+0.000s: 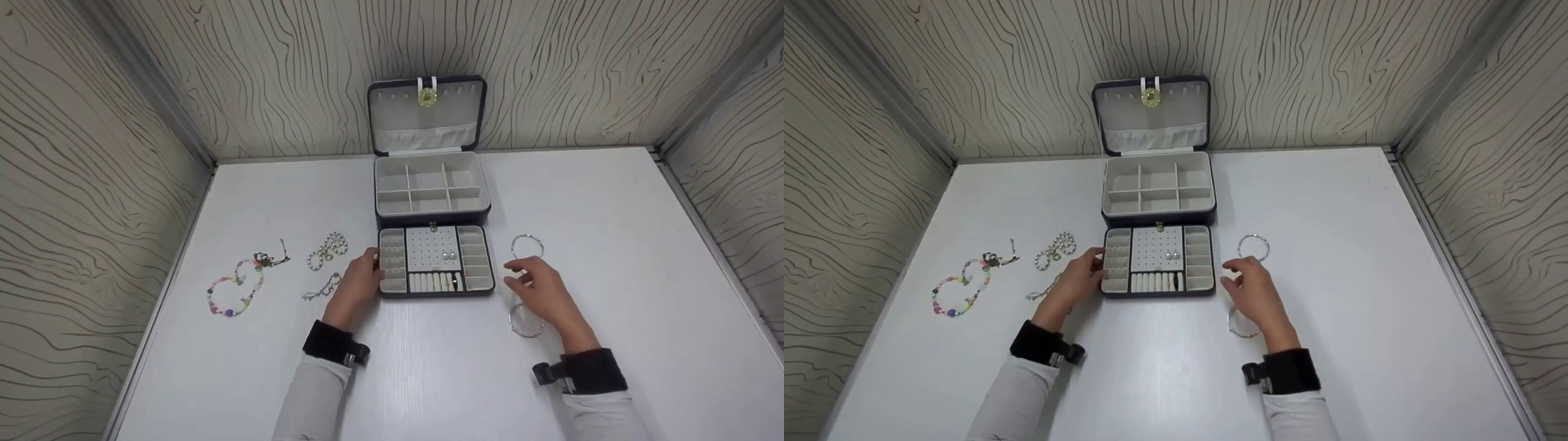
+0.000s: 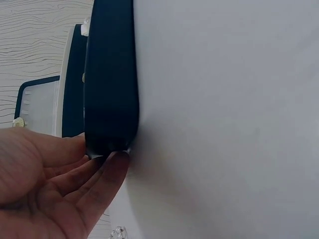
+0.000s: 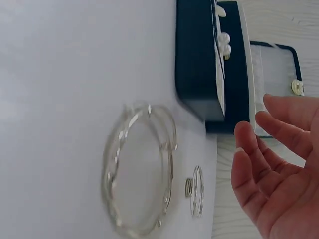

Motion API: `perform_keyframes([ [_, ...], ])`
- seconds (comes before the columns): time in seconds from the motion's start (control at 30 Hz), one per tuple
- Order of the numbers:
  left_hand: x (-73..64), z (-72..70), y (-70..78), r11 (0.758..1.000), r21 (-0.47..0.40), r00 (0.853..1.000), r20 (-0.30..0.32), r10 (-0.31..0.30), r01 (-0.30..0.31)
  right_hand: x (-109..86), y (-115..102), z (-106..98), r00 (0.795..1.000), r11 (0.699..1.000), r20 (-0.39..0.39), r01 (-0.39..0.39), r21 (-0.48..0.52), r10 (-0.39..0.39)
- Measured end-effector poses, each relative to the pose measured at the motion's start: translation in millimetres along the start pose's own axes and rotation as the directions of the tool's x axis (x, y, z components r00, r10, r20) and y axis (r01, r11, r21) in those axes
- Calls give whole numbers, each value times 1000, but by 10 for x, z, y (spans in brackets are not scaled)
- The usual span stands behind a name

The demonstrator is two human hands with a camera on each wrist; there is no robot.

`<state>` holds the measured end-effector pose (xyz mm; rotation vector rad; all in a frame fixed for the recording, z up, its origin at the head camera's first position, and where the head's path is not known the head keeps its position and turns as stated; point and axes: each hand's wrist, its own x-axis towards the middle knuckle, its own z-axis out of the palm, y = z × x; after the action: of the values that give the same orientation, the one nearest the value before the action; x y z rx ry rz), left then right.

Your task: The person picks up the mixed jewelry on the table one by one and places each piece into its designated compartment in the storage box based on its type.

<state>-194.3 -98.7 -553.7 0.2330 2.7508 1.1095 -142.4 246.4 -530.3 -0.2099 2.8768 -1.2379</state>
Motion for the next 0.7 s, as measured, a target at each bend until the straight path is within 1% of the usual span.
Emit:
perform_keyframes([
  [0.1,9,-4,9,1000,-1,1000,-1,1,-1,-31,131,-134,996,998,-58,-67,-21,65],
  [0.2,5,-3,15,1000,-6,1000,12,-12,13,-56,262,-229,988,991,-102,-125,-50,120],
  [0.33,-9,4,7,1000,-6,1000,17,-22,22,-75,417,-308,977,980,-126,-183,-80,172],
  [0.43,-10,14,-4,999,7,999,11,-31,31,-72,504,-330,973,971,-109,-215,-108,204],
  [0.53,-3,24,-4,999,10,999,8,-49,49,-56,554,-315,973,965,-63,-231,-128,224],
  [0.6,-2,31,-2,998,12,998,10,-56,56,-39,573,-289,972,964,-23,-233,-131,233],
  [0.7,5,21,7,999,7,999,6,-48,48,27,567,-262,974,967,29,-219,-131,224],
])
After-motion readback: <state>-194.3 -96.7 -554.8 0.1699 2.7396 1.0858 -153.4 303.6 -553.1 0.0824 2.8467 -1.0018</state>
